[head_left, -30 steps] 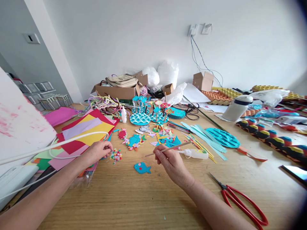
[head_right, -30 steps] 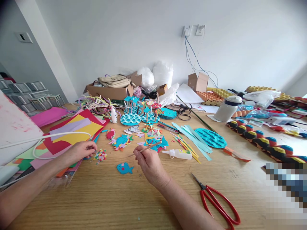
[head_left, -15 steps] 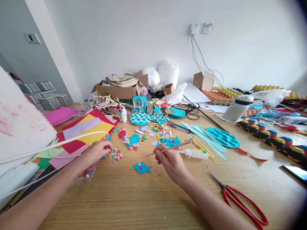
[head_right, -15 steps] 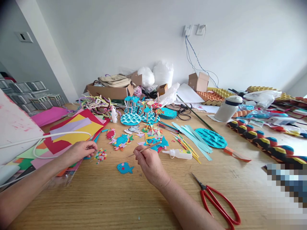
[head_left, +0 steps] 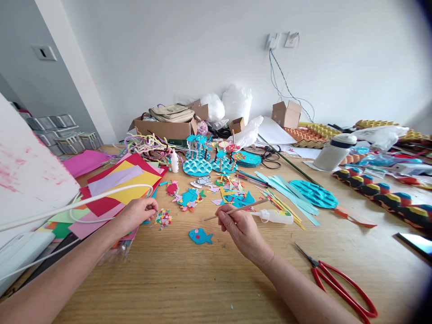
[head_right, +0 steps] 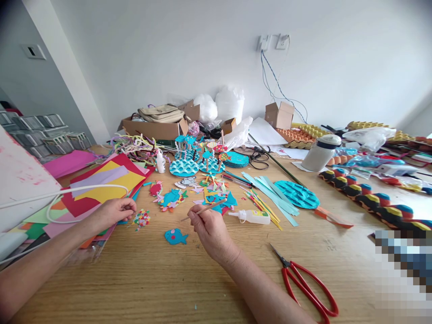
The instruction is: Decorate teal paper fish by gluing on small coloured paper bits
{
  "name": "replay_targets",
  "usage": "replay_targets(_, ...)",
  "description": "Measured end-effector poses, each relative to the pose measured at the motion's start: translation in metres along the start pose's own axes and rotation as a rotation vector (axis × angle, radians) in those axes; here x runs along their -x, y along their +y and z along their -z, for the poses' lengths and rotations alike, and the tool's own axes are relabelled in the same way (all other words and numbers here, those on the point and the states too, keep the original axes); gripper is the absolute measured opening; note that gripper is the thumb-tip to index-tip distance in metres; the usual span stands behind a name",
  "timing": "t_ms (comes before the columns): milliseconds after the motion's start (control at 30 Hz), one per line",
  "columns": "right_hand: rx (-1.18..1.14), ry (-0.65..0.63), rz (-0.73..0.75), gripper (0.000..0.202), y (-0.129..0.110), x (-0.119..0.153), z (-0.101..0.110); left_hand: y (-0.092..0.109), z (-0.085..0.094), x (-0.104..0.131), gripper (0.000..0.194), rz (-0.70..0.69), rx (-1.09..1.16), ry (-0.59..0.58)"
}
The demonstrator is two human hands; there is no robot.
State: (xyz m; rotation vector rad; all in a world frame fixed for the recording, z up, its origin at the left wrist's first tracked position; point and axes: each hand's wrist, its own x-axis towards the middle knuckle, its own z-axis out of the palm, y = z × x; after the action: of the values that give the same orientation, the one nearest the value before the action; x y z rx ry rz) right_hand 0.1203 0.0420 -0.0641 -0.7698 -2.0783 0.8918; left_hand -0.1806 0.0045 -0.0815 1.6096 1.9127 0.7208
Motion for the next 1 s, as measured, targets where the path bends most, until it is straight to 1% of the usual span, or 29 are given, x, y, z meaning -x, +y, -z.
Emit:
replay_targets(233,-0.002,0.008,0.002,0.028,0.0,0.0,0.0,0.005,0.001,0.003,0.014,0.001,0.018,-0.006)
replay_targets(567,-0.004,0.002,-0.003,0.028,0.002,0.0,0.0,0.0,-0.001,0.001,0.01,-0.04,-0.007,-0.001)
replay_targets(733,0.006,0.004,0.012,0.028,0.0,0.0,0.0,0.01,0.003,0.006,0.013,-0.037,-0.034,-0.003)
replay_targets(800,0.023,0.042,0.021,0.027,-0.003,-0.001,0.002,0.017,0.005,0.01,0.012,-0.039,-0.053,0.007)
replay_targets(900,0.051,0.156,0.026,0.027,-0.012,-0.003,0.007,0.024,0.007,0.012,0.012,-0.044,-0.062,0.027)
replay_targets(967,0.022,0.198,-0.011,0.029,-0.021,-0.006,0.011,0.025,0.007,0.011,0.012,-0.046,-0.045,0.026)
replay_targets(1000,-0.027,0.188,-0.052,0.031,-0.026,-0.008,0.013,0.024,0.007,0.01,0.013,-0.046,-0.031,0.02)
